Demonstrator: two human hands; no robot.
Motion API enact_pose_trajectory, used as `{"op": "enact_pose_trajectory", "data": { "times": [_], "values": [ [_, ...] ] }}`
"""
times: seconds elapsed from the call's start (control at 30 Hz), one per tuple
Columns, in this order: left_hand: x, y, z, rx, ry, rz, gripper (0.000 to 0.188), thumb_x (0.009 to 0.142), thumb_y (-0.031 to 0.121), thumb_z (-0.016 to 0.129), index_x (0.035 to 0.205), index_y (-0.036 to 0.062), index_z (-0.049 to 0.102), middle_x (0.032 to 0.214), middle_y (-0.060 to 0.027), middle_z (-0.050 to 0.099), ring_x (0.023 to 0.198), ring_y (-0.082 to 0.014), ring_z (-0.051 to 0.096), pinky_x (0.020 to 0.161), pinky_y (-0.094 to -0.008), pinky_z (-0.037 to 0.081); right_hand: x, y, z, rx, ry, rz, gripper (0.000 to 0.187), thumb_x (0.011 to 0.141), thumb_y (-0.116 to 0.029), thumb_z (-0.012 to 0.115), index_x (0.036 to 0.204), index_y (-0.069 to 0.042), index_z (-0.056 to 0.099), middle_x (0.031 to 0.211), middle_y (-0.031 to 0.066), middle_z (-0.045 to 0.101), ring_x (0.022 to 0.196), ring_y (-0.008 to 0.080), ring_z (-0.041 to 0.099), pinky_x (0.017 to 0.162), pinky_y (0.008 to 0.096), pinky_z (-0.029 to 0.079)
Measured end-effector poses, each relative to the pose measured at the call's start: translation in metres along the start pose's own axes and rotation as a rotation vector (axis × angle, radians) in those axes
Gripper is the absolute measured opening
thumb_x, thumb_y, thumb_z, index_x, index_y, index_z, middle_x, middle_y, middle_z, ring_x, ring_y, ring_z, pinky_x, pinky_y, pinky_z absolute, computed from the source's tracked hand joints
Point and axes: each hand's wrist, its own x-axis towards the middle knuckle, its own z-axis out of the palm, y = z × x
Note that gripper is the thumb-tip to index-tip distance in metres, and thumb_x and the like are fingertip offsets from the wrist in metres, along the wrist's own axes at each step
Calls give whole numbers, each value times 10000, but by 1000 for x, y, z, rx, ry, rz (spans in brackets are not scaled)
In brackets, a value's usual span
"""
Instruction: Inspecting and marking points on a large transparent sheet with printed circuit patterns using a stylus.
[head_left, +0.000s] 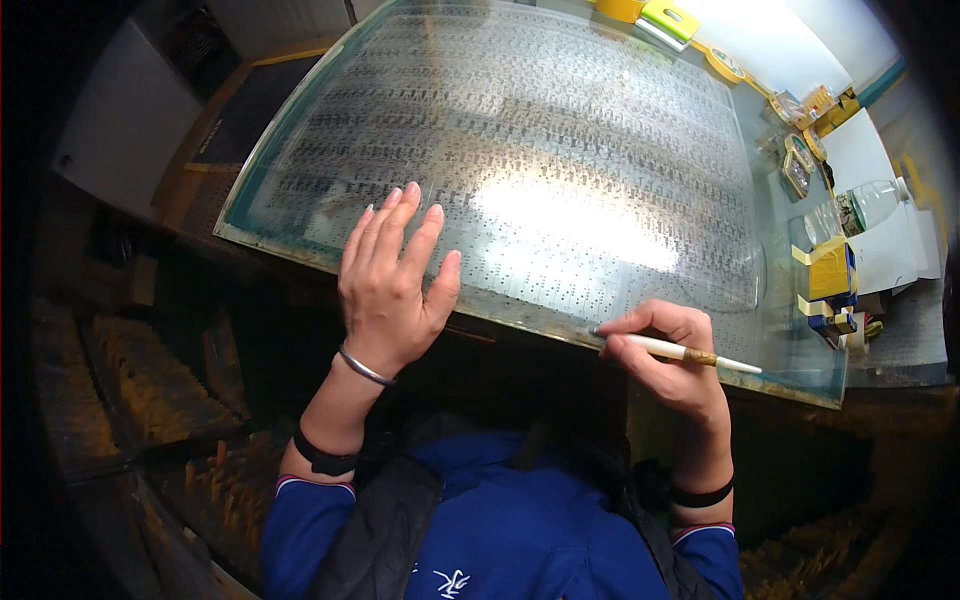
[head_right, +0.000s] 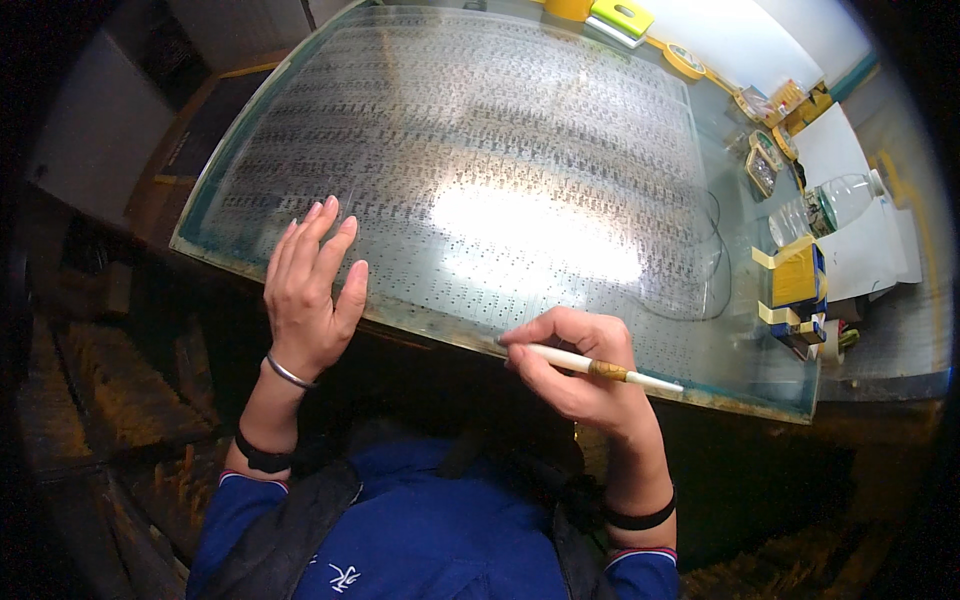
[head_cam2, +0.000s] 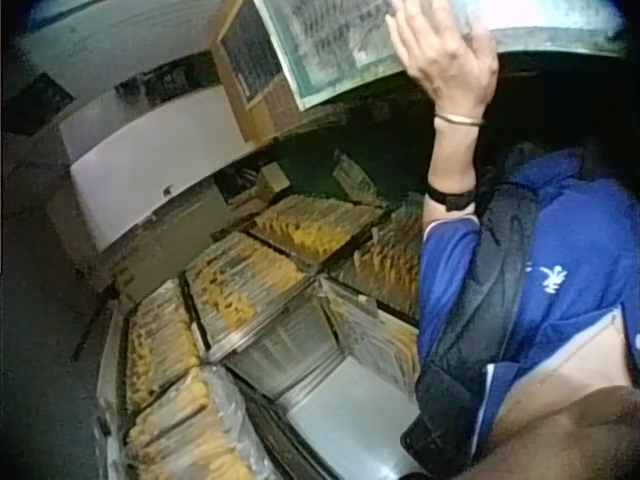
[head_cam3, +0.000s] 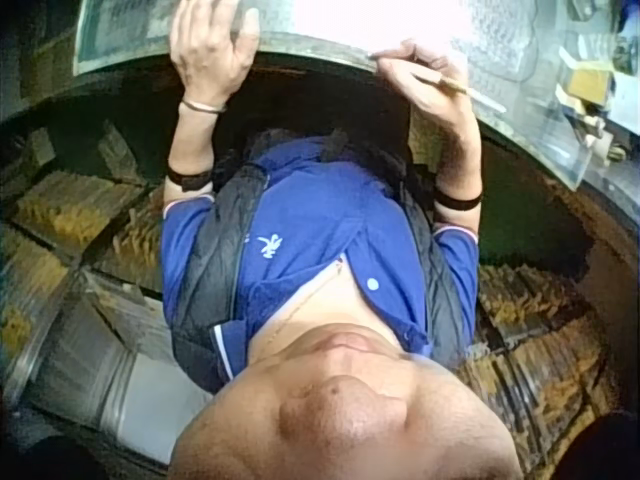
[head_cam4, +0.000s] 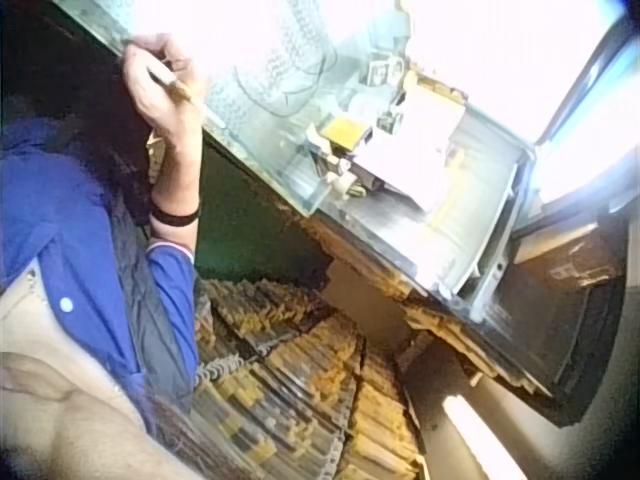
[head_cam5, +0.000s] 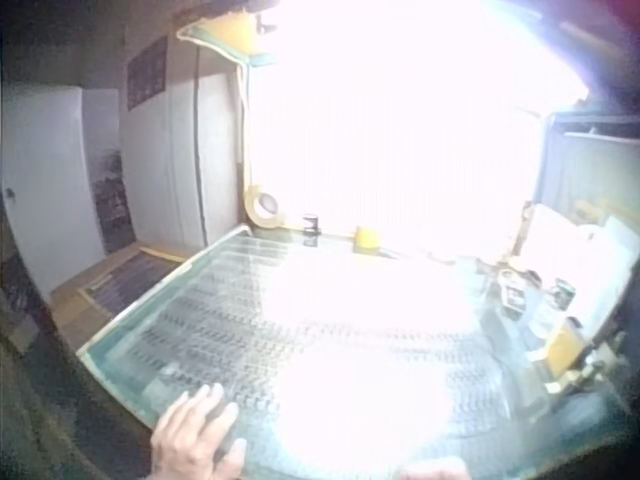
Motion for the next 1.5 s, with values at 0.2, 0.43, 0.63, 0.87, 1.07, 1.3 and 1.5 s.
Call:
{"op": "enact_pose_trajectory", "data": {
  "times": [0.2, 0.43, 0.63, 0.87, 1.07, 1.3, 1.5],
  "values": [
    [4, 15, -1, 27, -20, 12, 405, 839, 268, 593, 1164, 27, 608, 1258, -190, 542, 1172, -343, 509, 977, -436, 380, 1, -15, 4, 233, 138, 110, 124, 861, -51, 623, 951, 33, 634, 799, 79, 673, 730, 98, 632, 609, 207, 497],
    [8, 34, -1, -29, -75, 39, 442, 831, 301, 638, 1190, 46, 601, 1263, -179, 528, 1164, -325, 497, 935, -410, 381, 23, -17, 28, 147, 107, 116, 122, 860, -59, 624, 929, 42, 625, 780, 76, 673, 678, 71, 606, 582, 202, 479],
    [6, 21, -2, -127, -83, 127, 387, 839, 250, 631, 1184, 75, 618, 1274, -150, 545, 1190, -319, 501, 1005, -451, 361, 26, -4, 28, 18, 203, 66, 95, 809, -31, 650, 870, 40, 640, 715, 53, 660, 647, 58, 594, 565, 197, 462],
    [6, 20, 0, -141, -97, 122, 349, 836, 222, 612, 1162, 98, 639, 1260, -136, 565, 1176, -317, 528, 1005, -471, 381, 25, 3, 30, -101, 232, -55, 69, 793, -19, 656, 837, 34, 651, 666, 49, 646, 609, 54, 589, 550, 195, 455],
    [6, 19, 3, -128, -88, 125, 347, 844, 245, 591, 1158, 107, 643, 1251, -139, 569, 1162, -324, 539, 996, -479, 390, 24, 8, 29, -143, 196, -123, 58, 786, -12, 657, 827, 29, 659, 661, 52, 642, 603, 61, 589, 545, 204, 456],
    [6, 19, 3, -116, -86, 137, 352, 843, 243, 583, 1163, 107, 639, 1246, -137, 571, 1157, -326, 542, 995, -479, 390, 25, 1, 30, -130, 191, -102, 60, 787, -10, 656, 830, 31, 659, 665, 55, 641, 606, 66, 587, 544, 209, 455],
    [6, 19, 4, -115, -88, 137, 355, 845, 244, 578, 1167, 106, 636, 1246, -136, 570, 1157, -327, 542, 994, -478, 389, 24, 2, 30, -113, 200, -83, 78, 791, -13, 653, 848, 40, 655, 675, 59, 642, 607, 65, 587, 548, 205, 455]
  ]
}}
